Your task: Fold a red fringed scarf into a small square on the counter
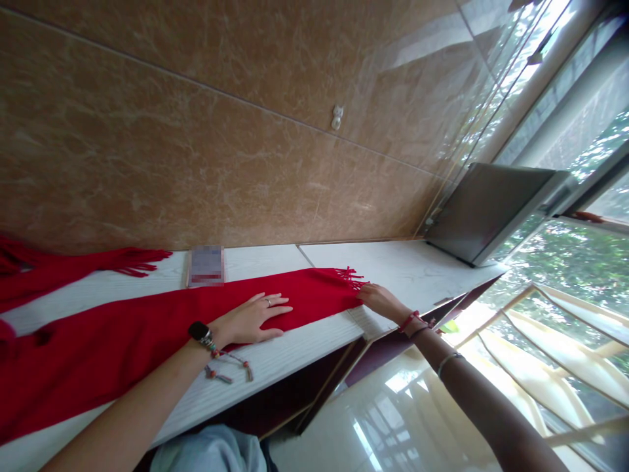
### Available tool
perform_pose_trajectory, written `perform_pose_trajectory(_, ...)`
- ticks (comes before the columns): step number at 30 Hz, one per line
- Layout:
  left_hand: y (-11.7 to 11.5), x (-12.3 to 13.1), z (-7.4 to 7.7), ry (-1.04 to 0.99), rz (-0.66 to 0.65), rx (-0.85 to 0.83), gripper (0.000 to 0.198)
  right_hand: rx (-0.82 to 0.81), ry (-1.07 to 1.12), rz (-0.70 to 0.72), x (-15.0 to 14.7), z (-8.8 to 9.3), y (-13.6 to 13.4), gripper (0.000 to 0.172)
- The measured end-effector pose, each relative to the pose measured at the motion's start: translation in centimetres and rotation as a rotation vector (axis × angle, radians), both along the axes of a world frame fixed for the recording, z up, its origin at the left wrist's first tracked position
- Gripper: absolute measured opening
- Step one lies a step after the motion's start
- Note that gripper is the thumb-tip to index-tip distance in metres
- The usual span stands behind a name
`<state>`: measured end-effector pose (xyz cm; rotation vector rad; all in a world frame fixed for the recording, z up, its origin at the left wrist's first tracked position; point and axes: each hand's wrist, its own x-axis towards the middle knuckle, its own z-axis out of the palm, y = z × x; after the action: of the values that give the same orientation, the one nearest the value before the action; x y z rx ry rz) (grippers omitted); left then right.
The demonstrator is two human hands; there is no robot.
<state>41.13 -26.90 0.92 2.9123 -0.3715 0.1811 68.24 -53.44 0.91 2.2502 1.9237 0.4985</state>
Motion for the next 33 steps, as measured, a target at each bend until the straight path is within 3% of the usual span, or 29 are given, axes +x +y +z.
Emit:
perform_pose_trajectory(3,-0.1,-0.2,0.3,-0.05,-0.004,-0.011,0.049,0.028,-0.003,0.035,0.2,0.1,-0.3,0.024)
perform_pose_trajectory(11,-0.8,-0.5,0.8,-0.086,0.002,-0.021,0.021,-0.002,-0.157,0.116,0.4,-0.7,-0.5,0.024)
perform_pose_trajectory(15,-0.8,-0.6,0.9,-0.08,0.004,-0.021,0.029,-0.005,-0.195,0.148,0.6,-0.6,-0.1,0.025)
perform_pose_trajectory(23,-1.1,-0.7,1.6,-0.125,-0.015,-0.044,0.049,0.151,-0.262,0.098,1.1,1.9,-1.8,0.024)
perform_pose_trajectory(30,-0.6,-0.5,0.1,0.137,-0.015,0.02,0.05,0.09,-0.206,0.052,1.5,-1.3,-2.8,0.03)
perform_pose_trajectory(33,-0.5,-0.4,-0.1,0.144,-0.016,0.028,0.05,0.073,-0.173,0.033,1.7,-1.9,-2.7,0.031)
